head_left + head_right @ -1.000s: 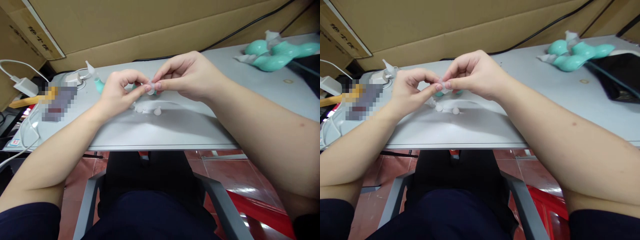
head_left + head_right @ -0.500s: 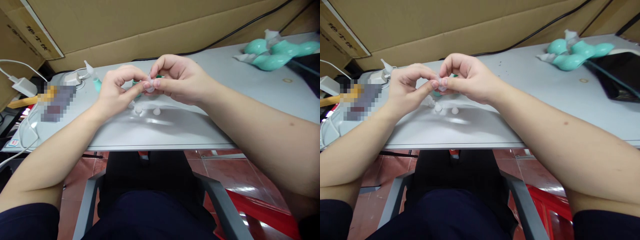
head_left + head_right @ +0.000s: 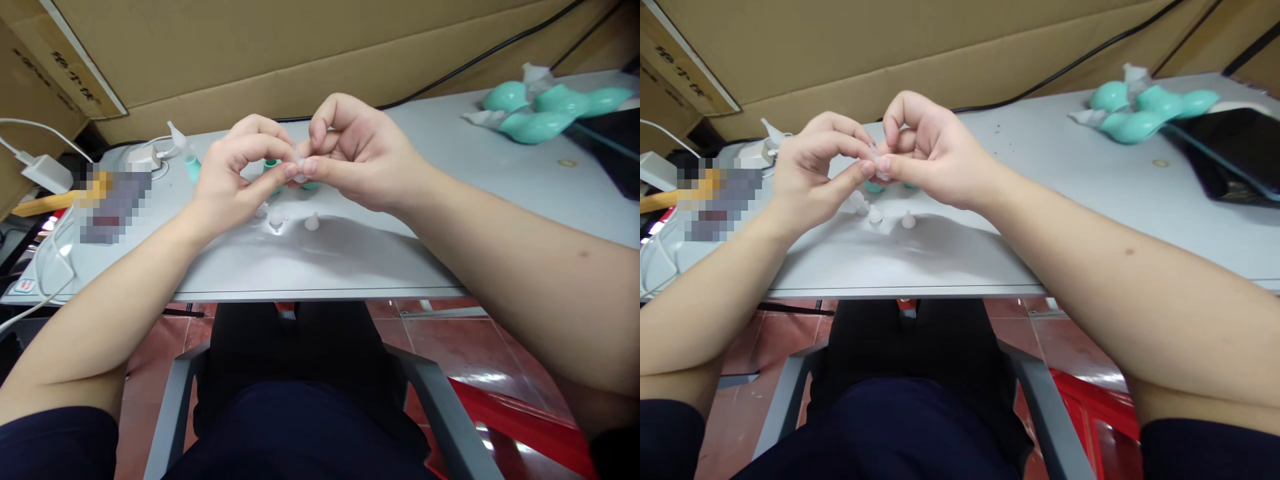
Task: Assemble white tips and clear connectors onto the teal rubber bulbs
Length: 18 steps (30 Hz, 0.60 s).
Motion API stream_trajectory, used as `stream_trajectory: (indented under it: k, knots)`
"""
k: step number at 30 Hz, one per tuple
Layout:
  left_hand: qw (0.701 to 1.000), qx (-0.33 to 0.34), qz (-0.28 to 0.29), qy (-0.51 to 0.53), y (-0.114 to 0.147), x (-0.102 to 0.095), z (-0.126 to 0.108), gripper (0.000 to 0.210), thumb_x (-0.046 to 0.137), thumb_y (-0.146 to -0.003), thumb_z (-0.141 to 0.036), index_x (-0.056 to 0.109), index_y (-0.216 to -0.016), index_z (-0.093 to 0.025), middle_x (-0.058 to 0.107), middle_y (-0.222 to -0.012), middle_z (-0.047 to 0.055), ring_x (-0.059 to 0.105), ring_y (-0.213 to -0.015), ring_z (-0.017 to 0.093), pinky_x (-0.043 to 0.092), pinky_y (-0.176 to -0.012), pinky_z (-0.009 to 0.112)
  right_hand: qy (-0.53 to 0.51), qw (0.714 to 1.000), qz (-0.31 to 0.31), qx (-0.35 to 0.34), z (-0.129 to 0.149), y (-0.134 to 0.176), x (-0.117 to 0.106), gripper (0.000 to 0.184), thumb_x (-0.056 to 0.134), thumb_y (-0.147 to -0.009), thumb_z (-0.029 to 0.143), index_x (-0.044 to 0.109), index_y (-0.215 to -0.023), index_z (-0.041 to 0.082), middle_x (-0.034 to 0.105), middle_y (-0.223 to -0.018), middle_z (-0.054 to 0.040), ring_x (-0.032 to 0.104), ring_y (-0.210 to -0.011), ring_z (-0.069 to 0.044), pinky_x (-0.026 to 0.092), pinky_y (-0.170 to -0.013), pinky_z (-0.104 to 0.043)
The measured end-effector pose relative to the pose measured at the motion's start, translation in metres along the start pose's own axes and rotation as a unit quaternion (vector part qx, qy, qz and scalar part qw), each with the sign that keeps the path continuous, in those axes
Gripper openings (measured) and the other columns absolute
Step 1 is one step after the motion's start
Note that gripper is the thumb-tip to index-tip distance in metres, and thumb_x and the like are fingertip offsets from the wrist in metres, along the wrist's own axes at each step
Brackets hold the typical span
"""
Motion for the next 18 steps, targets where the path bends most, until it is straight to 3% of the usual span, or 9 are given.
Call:
stream_trajectory:
  k: [4, 8, 11, 14, 18]
  knots:
    - [1.0, 0.0, 0.002, 0.018, -0.001, 0.002, -0.003, 0.06, 0.076, -0.124, -0.086, 0.092, -0.111, -0.029, 0.091, -0.132, 0.011, 0.087, -0.128, 0.031, 0.076, -0.118, 0.056, 0.042, 0.999, -0.01, -0.007, 0.002, 0.001, -0.002, 0.069, 0.13, -0.085, 0.051, 0.065, -0.097, 0.032, 0.085, -0.105, -0.0005, 0.081, -0.101, -0.022, 0.074, -0.095, -0.037]
    - [0.991, 0.045, -0.032, 0.119, -0.003, 0.0, -0.005, 0.061, 0.079, -0.121, -0.091, 0.095, -0.11, -0.032, 0.091, -0.122, 0.008, 0.086, -0.113, 0.025, 0.077, -0.103, 0.052, 0.012, 1.0, 0.003, 0.012, 0.003, 0.001, -0.005, 0.06, 0.129, -0.089, 0.049, 0.076, -0.109, 0.028, 0.088, -0.104, -0.0017, 0.084, -0.1, -0.019, 0.074, -0.097, -0.031]
    - [0.998, 0.004, 0.007, 0.056, -0.004, 0.0, -0.005, 0.048, 0.084, -0.124, -0.075, 0.092, -0.111, -0.029, 0.09, -0.128, 0.012, 0.087, -0.126, 0.03, 0.075, -0.118, 0.054, 0.013, 0.999, 0.027, 0.028, 0.003, 0.001, -0.005, 0.06, 0.126, -0.092, 0.05, 0.078, -0.122, 0.029, 0.091, -0.109, -0.0013, 0.088, -0.105, -0.021, 0.077, -0.099, -0.033]
    - [0.999, -0.014, 0.013, 0.03, -0.005, -0.003, -0.011, 0.024, 0.087, -0.121, -0.044, 0.089, -0.103, -0.028, 0.091, -0.129, 0.01, 0.087, -0.129, 0.03, 0.075, -0.124, 0.054, 0.037, 0.999, 0.032, 0.024, 0.005, 0.004, -0.001, 0.063, 0.126, -0.088, 0.039, 0.081, -0.131, 0.03, 0.091, -0.117, -0.0018, 0.091, -0.112, -0.024, 0.079, -0.096, -0.032]
    - [0.999, -0.032, 0.007, 0.007, -0.008, -0.002, -0.02, 0.022, 0.081, -0.115, -0.027, 0.086, -0.094, -0.029, 0.09, -0.128, 0.009, 0.087, -0.13, 0.031, 0.076, -0.124, 0.055, 0.088, 0.996, -0.001, 0.001, 0.01, 0.007, 0.008, 0.056, 0.119, -0.089, 0.029, 0.088, -0.135, 0.032, 0.085, -0.117, -0.0005, 0.09, -0.115, -0.024, 0.08, -0.095, -0.032]
Point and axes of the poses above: each hand's wrist, its own y-axis away from the middle knuckle, its own x-axis out of the palm, z = x × y, the point moved 4 cm from there along -y, towards the middle knuckle
